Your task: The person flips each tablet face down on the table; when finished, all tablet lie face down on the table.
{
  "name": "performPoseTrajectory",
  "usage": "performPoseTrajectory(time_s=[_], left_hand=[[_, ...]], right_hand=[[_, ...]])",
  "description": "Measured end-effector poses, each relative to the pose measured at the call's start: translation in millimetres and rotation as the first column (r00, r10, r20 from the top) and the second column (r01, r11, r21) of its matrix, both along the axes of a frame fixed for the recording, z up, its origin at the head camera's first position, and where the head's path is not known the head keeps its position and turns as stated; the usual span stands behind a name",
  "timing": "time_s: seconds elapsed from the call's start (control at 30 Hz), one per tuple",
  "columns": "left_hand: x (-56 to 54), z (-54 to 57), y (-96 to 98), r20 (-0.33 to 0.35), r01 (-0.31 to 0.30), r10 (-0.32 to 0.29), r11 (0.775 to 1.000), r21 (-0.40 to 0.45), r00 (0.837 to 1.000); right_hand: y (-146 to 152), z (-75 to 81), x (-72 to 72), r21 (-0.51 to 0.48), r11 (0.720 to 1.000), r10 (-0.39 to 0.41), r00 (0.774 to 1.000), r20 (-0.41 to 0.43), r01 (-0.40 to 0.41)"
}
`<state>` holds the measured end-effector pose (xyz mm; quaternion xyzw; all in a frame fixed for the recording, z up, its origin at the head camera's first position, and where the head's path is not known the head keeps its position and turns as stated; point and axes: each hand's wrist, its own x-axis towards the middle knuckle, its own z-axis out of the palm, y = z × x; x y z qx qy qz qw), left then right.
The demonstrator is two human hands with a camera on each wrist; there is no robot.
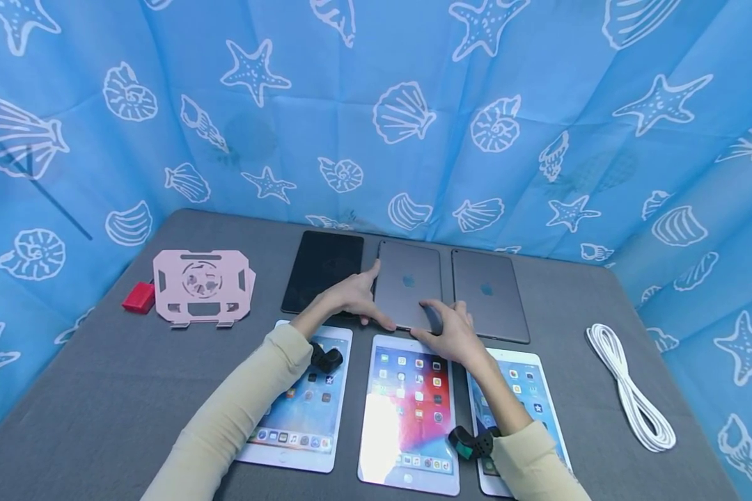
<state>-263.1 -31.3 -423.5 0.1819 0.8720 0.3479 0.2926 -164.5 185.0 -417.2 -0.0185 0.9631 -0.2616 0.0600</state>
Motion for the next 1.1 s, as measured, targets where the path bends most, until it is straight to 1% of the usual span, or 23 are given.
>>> performPoseTrajectory(time_s=[0.17,0.37,0.53,0.67,0.87,1.1], left_hand=[[0.1,0.8,1.9,0.001,0.017,-0.017,1.0,-0.015,1.0],[0.0,0.8,2.1,-0.007,0.016,-0.016,1.0,-0.002,1.0],[-0.4,-1.8,2.9,-0.034,0.016,-0.016,1.0,-0.015,0.999],[0.2,-4.0,3.6,-0.044,0.011,-0.011,1.0,-0.005,0.999],[0.4,-5.3,2.7,-0.036,0.013,-0.013,1.0,0.003,0.999],[0.6,-4.2,2.6,-0.037,0.015,-0.015,1.0,0.012,0.999]], right_hand=[[0.6,-0.4,-0.7,0.009,1.0,-0.008,1.0,-0.001,0.008],[0.6,1.1,-0.7,0.013,1.0,-0.006,1.0,-0.005,0.006],[-0.5,1.0,-0.4,0.02,1.0,-0.014,1.0,0.008,0.014],[-1.7,0.7,-0.1,0.018,1.0,-0.023,1.0,0.017,0.023],[-1.6,-1.0,1.4,0.012,1.0,-0.029,0.999,0.025,0.029],[-2.4,-0.7,1.1,0.008,0.999,-0.034,0.999,0.025,0.033]])
